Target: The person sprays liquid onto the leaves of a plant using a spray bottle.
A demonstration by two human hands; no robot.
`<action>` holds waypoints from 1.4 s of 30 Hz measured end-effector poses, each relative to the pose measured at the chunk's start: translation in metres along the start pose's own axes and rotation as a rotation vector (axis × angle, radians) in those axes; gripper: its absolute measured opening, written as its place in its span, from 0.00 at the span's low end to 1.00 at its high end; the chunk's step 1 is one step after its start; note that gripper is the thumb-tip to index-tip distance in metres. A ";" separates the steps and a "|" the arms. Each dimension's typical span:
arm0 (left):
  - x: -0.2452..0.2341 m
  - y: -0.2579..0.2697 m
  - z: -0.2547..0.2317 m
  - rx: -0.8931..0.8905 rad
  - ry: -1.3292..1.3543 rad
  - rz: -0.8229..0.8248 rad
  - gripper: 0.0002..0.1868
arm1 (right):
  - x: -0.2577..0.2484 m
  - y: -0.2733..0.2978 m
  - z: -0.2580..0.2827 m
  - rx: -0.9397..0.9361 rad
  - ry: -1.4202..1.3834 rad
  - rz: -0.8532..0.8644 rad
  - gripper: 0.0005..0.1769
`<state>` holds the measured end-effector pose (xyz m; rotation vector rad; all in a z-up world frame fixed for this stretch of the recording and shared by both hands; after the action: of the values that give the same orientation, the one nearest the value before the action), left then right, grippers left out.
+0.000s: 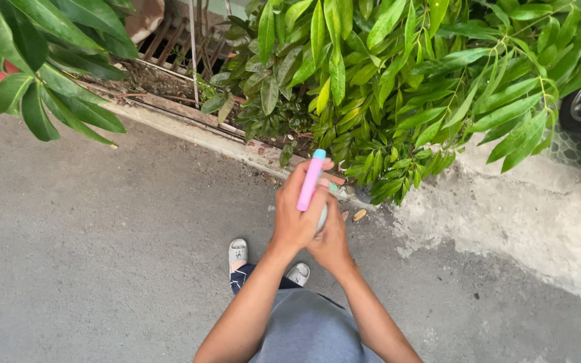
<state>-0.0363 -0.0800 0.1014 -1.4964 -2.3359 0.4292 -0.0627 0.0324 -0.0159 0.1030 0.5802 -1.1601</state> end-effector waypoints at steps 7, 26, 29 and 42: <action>-0.029 -0.007 0.024 -0.083 -0.196 -0.267 0.16 | 0.017 -0.009 0.030 -0.130 0.065 -0.114 0.44; -0.051 -0.037 -0.002 -0.049 -0.152 -0.192 0.14 | 0.027 -0.036 0.070 -0.161 0.014 -0.055 0.41; -0.055 -0.045 0.000 -0.081 -0.136 -0.189 0.14 | 0.031 -0.042 0.077 -0.187 0.026 -0.071 0.44; -0.045 -0.111 -0.053 0.033 -0.005 -0.064 0.13 | 0.014 -0.087 0.124 -0.168 0.025 -0.224 0.33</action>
<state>-0.0858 -0.1623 0.1908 -1.4035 -2.3617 0.4533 -0.0889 -0.0605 0.1011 -0.0941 0.7223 -1.3227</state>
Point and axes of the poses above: each hand's wrist, its own y-axis away from the middle knuckle, its own x-axis out of the palm, z = x × y, the point moved 8 cm from there along -y, towards the middle knuckle, and after that the axes turned 8 degrees about y, right-handed, at the moved point
